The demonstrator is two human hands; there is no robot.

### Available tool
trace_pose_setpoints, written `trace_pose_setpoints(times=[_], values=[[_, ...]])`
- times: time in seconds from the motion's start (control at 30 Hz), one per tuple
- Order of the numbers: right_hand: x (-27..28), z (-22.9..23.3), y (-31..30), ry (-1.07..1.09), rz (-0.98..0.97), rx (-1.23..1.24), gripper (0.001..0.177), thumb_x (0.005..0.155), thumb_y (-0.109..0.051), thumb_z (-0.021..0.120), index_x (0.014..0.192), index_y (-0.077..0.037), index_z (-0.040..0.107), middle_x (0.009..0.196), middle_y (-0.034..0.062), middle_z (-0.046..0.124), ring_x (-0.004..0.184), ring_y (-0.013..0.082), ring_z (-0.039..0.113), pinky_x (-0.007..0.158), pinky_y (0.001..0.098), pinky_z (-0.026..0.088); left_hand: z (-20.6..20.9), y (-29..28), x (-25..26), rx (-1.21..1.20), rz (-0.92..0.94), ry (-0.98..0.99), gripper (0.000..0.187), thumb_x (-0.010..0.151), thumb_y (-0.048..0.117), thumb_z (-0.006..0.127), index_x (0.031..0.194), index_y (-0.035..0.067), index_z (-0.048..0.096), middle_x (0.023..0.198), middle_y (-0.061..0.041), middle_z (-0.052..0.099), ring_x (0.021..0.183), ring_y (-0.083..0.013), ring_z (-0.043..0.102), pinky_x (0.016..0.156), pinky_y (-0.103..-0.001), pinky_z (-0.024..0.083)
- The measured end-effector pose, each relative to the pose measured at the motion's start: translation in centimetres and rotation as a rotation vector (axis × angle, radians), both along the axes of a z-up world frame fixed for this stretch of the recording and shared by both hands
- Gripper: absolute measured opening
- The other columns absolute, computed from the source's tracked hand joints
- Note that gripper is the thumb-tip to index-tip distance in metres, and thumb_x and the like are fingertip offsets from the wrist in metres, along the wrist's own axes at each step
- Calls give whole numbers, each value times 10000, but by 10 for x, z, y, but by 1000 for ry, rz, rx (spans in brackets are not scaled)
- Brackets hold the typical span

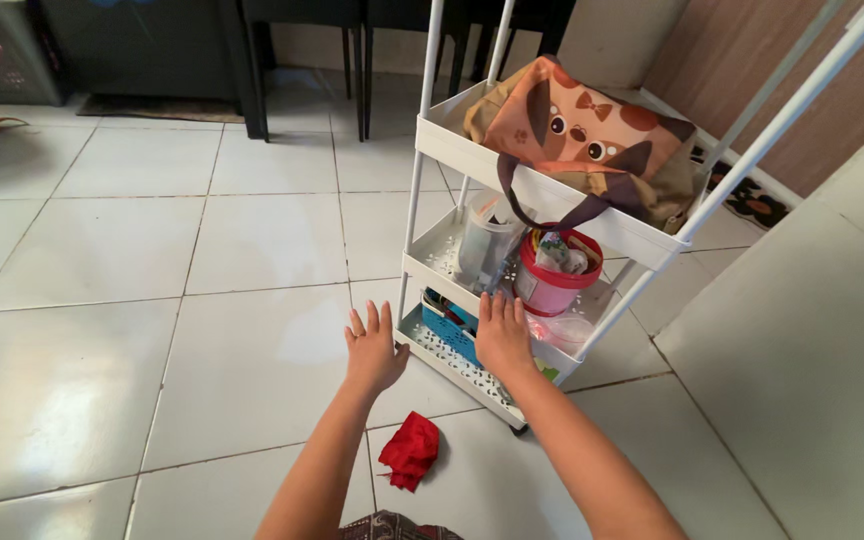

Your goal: The person removes items from a white three-tier rolling cart, then disassembles the cart by detaching the shelves and removing the vertical support poles. The cart is left in a partially disassembled state on the floor.

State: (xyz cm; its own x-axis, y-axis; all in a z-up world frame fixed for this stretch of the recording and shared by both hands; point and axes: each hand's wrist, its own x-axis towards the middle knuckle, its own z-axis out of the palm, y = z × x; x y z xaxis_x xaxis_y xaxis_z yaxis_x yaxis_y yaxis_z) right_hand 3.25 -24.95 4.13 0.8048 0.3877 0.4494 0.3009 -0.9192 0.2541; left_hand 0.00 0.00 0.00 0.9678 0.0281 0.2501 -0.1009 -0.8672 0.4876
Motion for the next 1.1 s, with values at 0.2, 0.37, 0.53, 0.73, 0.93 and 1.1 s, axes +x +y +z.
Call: trace_pose_setpoints(times=[0.2,0.37,0.53,0.73,0.93,1.1], values=[[-5,6,1,-50,32,-17,603,866,-105,495,1429,107,449,1409,353,509,1283,460,528,1174,554,288,14,-6,-7,-10,8,92,933,871,333,734,1591,106,187,1623,-300,174,1502,-558,83,1159,-705,143],[-7,9,1,-70,65,31,560,844,-83,527,1369,105,487,1322,325,571,1166,430,587,1161,544,313,11,-7,-7,-5,0,106,929,873,347,730,1591,109,190,1621,-305,176,1506,-552,81,1183,-678,141],[-5,8,2,4,41,92,484,850,-31,538,1323,63,497,1144,225,633,1075,377,622,1190,543,318,5,-6,-4,0,-6,109,924,875,348,725,1589,105,191,1614,-314,180,1501,-559,76,1185,-670,134],[-4,7,0,30,57,164,536,821,-38,548,1344,46,470,1068,201,632,1061,383,614,1185,558,292,0,-4,-2,2,0,102,926,869,357,725,1590,102,202,1613,-316,195,1497,-570,100,1183,-670,156],[-6,5,0,20,59,143,583,809,-44,576,1372,51,456,1078,203,627,1085,381,596,1190,552,282,-4,-4,-1,2,9,124,919,874,363,722,1585,95,205,1603,-334,196,1487,-582,106,1184,-672,155],[0,5,-3,86,101,300,554,807,-128,680,1309,18,494,1106,210,634,1122,388,582,1165,561,284,-2,-5,-1,-7,2,108,921,871,364,723,1585,93,209,1599,-344,204,1486,-589,113,1183,-667,165]])
